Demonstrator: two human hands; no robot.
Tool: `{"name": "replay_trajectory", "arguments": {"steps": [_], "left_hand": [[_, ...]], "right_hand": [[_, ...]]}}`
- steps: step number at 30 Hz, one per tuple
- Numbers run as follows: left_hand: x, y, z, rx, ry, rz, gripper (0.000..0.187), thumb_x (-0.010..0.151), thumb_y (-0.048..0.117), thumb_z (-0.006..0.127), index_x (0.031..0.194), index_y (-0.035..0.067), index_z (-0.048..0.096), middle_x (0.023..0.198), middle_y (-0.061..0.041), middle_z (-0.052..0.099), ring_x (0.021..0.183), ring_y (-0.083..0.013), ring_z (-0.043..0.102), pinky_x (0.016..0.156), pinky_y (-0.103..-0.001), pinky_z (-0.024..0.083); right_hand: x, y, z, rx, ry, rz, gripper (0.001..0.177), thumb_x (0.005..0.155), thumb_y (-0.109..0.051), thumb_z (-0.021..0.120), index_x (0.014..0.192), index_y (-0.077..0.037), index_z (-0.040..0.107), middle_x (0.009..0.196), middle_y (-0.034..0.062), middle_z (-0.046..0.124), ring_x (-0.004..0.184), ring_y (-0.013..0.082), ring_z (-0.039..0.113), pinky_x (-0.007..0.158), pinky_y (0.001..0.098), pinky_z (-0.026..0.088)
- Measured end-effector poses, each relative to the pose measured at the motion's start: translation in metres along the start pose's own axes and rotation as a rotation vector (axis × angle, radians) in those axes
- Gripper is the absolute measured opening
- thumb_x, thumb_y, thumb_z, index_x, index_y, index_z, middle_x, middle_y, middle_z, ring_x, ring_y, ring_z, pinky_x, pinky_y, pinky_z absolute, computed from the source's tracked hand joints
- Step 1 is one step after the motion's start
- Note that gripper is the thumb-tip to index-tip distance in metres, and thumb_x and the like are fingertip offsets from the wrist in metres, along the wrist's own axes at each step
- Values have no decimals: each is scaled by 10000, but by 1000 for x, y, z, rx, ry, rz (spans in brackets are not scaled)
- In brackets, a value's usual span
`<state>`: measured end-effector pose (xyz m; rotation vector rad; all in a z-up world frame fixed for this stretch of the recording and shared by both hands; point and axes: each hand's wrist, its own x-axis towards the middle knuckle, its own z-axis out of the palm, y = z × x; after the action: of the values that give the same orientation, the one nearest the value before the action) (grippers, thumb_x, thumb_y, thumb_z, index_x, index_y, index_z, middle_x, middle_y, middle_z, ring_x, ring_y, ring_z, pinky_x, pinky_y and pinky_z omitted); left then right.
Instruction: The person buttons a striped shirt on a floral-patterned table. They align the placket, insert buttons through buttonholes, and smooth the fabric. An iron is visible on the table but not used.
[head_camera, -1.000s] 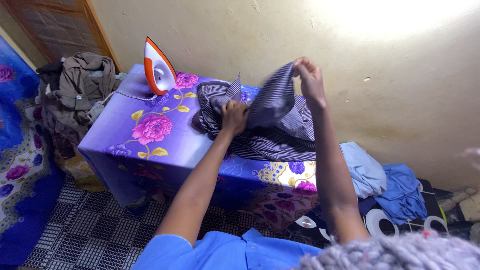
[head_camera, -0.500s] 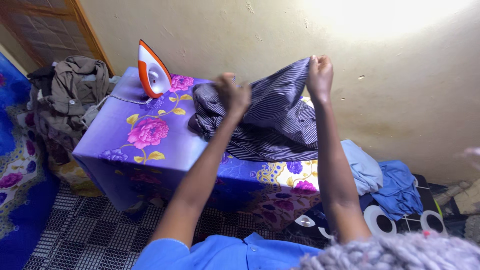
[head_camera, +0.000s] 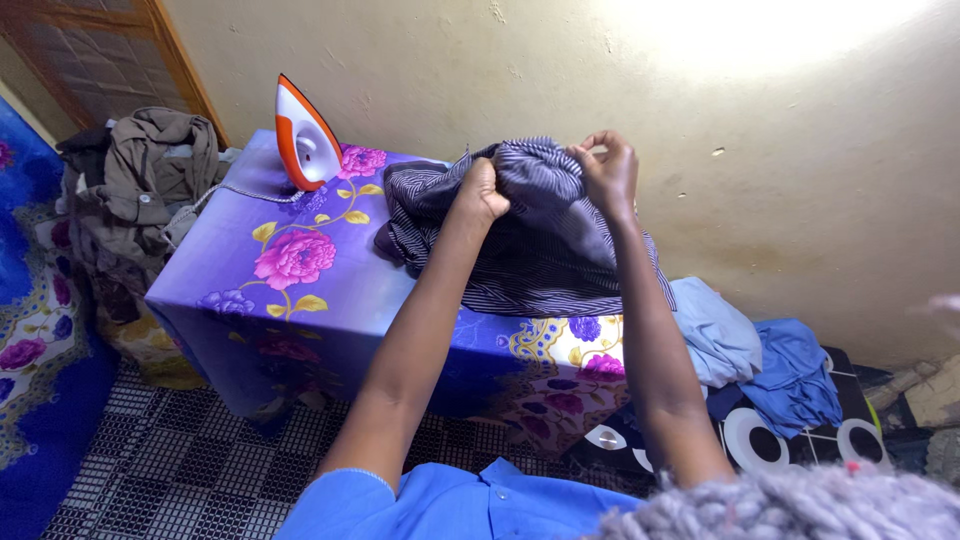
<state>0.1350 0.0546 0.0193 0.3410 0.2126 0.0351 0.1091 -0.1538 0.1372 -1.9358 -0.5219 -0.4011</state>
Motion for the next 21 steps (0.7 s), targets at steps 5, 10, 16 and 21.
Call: {"name": "replay_trajectory", "arguments": {"steps": [5,10,16,21], "left_hand": [[-20,-3,12,299,199,249,307,1047,187,535,1179,-61,659,1178,-183,695,1024,-248,670,919,-382,544],[-40,-5,27,601,244,535,419,1055,216,489,1270,-107,646,1209,-189,727,1073,-230,688,951,-305,527],[-57,-2,42,558,169,587,429,1064,247,513,1233,-113,674,1167,-205,708,1008,-225,640,896,-349,533],[-87,-1,23,1177,-84,615,522,1076,492,419,1261,76,674,1135,-96,744,1104,-205,669,994,-334,504]], "right_hand": [[-6,10,3,-334,179,-51,227,915,-232,838,923,-46,709,830,100,761,710,177,718,636,335,550],[-9,-39,-11,-330,-202,-320,318,800,-329,900,941,-64,795,945,89,727,760,208,673,637,345,540],[-10,-44,-3,-73,-329,-217,235,901,-274,781,1019,-71,787,847,50,727,729,145,653,612,299,521],[8,-35,-24,232,-235,-85,174,979,-212,712,968,-44,754,776,64,691,627,130,598,536,300,480]]}}
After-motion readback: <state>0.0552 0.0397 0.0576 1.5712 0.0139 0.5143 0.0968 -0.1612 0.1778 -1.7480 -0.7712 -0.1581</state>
